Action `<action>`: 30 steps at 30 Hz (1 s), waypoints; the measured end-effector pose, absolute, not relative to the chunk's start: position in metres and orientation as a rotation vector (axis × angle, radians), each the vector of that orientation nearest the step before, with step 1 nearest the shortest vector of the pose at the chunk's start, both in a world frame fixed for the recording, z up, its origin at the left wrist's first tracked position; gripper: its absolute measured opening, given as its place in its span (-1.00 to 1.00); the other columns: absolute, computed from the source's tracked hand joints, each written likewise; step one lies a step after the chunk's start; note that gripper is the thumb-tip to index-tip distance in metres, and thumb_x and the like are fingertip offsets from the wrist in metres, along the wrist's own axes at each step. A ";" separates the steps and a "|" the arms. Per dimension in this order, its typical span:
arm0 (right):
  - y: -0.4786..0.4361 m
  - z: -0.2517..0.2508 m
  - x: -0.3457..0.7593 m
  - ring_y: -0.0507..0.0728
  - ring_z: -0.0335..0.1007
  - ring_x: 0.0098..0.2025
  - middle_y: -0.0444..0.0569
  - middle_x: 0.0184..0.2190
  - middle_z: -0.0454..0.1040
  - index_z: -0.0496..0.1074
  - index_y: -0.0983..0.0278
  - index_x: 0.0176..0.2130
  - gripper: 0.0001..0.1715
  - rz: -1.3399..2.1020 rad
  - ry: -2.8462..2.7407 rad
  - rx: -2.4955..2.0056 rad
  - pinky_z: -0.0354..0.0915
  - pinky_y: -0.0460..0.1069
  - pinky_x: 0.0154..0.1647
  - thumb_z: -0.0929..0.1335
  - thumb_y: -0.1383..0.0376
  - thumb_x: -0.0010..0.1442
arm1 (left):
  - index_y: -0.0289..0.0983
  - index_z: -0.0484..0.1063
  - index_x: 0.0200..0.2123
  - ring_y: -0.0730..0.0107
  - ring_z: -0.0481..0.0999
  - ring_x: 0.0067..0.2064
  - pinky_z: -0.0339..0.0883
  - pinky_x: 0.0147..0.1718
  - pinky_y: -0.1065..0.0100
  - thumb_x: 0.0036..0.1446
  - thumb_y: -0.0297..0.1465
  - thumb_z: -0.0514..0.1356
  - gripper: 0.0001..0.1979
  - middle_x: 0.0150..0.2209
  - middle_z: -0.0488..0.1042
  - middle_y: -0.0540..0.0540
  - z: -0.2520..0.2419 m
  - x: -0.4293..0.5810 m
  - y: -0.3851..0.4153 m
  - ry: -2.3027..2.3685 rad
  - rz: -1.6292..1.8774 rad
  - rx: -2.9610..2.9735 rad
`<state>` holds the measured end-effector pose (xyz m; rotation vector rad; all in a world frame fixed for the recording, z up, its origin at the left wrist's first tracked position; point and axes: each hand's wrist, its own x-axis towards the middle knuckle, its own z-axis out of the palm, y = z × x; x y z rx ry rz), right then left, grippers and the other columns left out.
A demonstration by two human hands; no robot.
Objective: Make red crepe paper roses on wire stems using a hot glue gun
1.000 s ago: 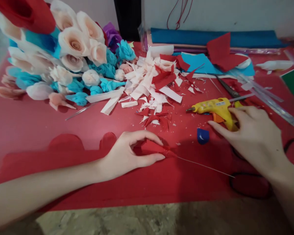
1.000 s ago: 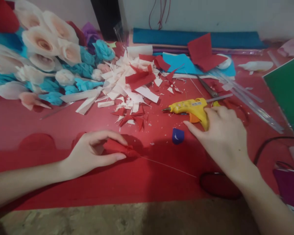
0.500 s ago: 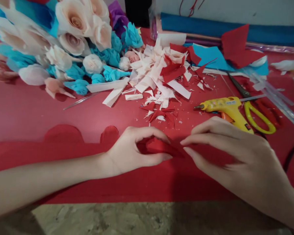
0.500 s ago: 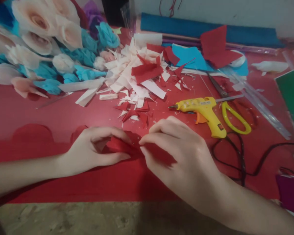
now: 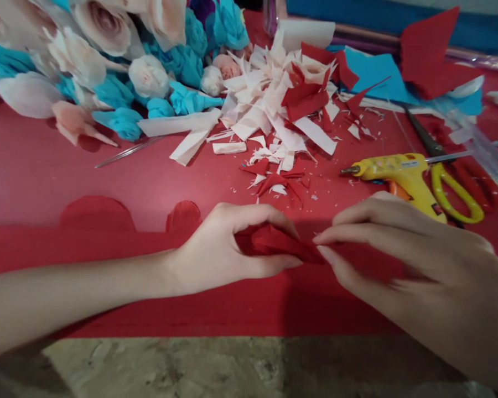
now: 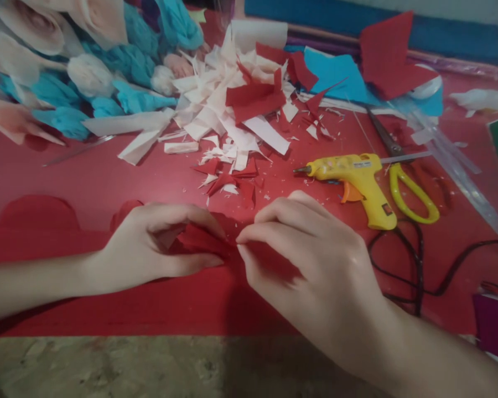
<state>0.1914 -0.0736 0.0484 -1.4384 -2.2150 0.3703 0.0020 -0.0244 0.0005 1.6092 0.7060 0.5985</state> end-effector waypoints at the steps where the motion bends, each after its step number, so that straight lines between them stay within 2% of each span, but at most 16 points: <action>1: -0.074 0.048 0.191 -0.08 0.27 -0.37 -0.16 -0.42 0.39 0.41 0.29 -0.43 -0.95 0.368 -2.215 -1.441 0.23 -0.18 -0.28 0.34 0.42 0.05 | -0.34 0.42 -0.32 0.50 0.52 -0.30 0.40 -0.25 0.55 -0.06 -0.46 0.26 -0.83 -0.34 0.53 -0.02 0.001 0.002 -0.024 0.698 0.599 1.611; 10: -0.072 0.045 0.190 -0.07 0.28 -0.36 -0.16 -0.41 0.38 0.38 0.27 -0.44 -0.94 0.413 -2.201 -1.468 0.23 -0.17 -0.31 0.32 0.41 0.07 | -0.34 0.42 -0.33 0.46 0.52 -0.31 0.41 -0.27 0.51 -0.07 -0.48 0.26 -0.83 -0.35 0.53 -0.04 0.001 0.002 -0.025 0.700 0.601 1.595; 18: -0.072 0.046 0.189 -0.07 0.26 -0.34 -0.16 -0.40 0.37 0.37 0.29 -0.42 -0.97 0.473 -2.211 -1.447 0.20 -0.16 -0.25 0.34 0.40 0.06 | -0.35 0.41 -0.32 0.47 0.52 -0.32 0.42 -0.28 0.50 -0.06 -0.48 0.25 -0.83 -0.34 0.53 -0.05 0.001 0.001 -0.025 0.687 0.596 1.590; 30: -0.072 0.045 0.190 -0.01 0.24 -0.35 -0.10 -0.43 0.36 0.36 0.34 -0.41 -0.95 0.381 -2.333 -1.327 0.21 -0.07 -0.24 0.34 0.46 0.05 | -0.30 0.40 -0.34 0.55 0.51 -0.38 0.42 -0.32 0.60 -0.08 -0.49 0.27 -0.83 -0.38 0.53 0.03 0.002 0.001 -0.026 0.716 0.614 1.617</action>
